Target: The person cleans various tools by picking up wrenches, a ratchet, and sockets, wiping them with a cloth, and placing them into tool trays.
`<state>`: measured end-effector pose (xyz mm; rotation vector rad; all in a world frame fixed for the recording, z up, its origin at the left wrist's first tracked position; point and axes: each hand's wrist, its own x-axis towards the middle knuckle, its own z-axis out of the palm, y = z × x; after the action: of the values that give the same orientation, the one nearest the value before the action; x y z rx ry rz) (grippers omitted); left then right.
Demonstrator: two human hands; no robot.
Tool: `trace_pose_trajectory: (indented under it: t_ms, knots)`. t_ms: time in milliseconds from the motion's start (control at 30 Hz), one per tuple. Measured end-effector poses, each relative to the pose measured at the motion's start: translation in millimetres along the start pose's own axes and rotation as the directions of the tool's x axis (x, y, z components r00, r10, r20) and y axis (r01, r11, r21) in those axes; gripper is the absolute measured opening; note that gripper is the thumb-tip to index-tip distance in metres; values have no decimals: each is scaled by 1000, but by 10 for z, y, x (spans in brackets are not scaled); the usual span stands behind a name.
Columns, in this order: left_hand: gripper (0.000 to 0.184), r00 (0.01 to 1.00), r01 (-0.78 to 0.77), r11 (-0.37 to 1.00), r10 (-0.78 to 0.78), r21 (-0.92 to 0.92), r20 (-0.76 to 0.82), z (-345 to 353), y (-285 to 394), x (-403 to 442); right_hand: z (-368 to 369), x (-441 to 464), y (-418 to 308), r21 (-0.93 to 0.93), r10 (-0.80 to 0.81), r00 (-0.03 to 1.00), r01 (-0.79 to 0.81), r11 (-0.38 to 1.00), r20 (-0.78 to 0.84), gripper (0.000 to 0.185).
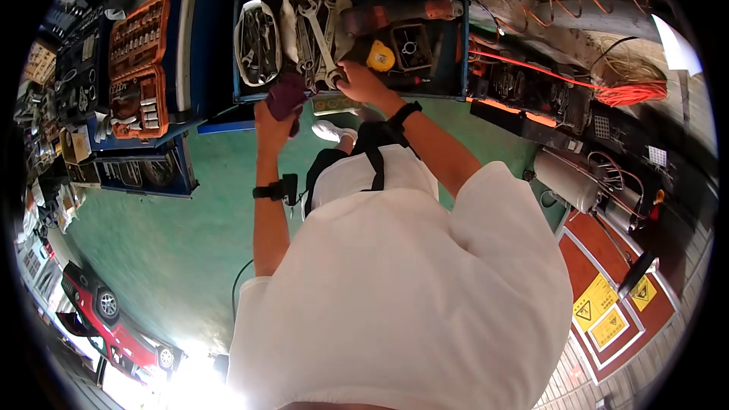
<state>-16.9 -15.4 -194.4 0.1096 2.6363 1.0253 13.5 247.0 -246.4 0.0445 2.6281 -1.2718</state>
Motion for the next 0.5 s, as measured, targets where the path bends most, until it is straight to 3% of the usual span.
trace_pose_trajectory:
  t_ms: [33, 67, 100, 233, 300, 400, 500]
  knots:
    - [60, 1000, 8, 1000, -8, -1, 1, -26, 5, 54, 60, 64, -15, 23, 136, 990, -137, 990, 46, 51]
    - [54, 989, -109, 994, 107, -18, -97, -65, 10, 129, 94, 135, -22, 40, 267, 959, -272, 962, 93, 52]
    - [48, 956, -230, 973, 222, -20, -194, -120, 10, 198, 160, 179, -19, -49, 172, 985, -171, 984, 14, 55]
    - [42, 928, -257, 966, 254, 24, -273, -340, -46, 388, 252, 277, -40, -72, 269, 963, -266, 961, 28, 52]
    - [42, 981, -127, 991, 121, -31, -151, -434, -126, 443, 232, 358, -31, -31, 346, 930, -345, 938, 127, 51]
    - [44, 998, -47, 998, 45, -31, -51, -453, -232, 417, 260, 434, 7, -42, 428, 895, -426, 904, 126, 47]
    - [48, 999, -1, 1000, 1, 4, -34, -390, -315, 325, 171, 507, 29, -59, 436, 879, -433, 899, 194, 47]
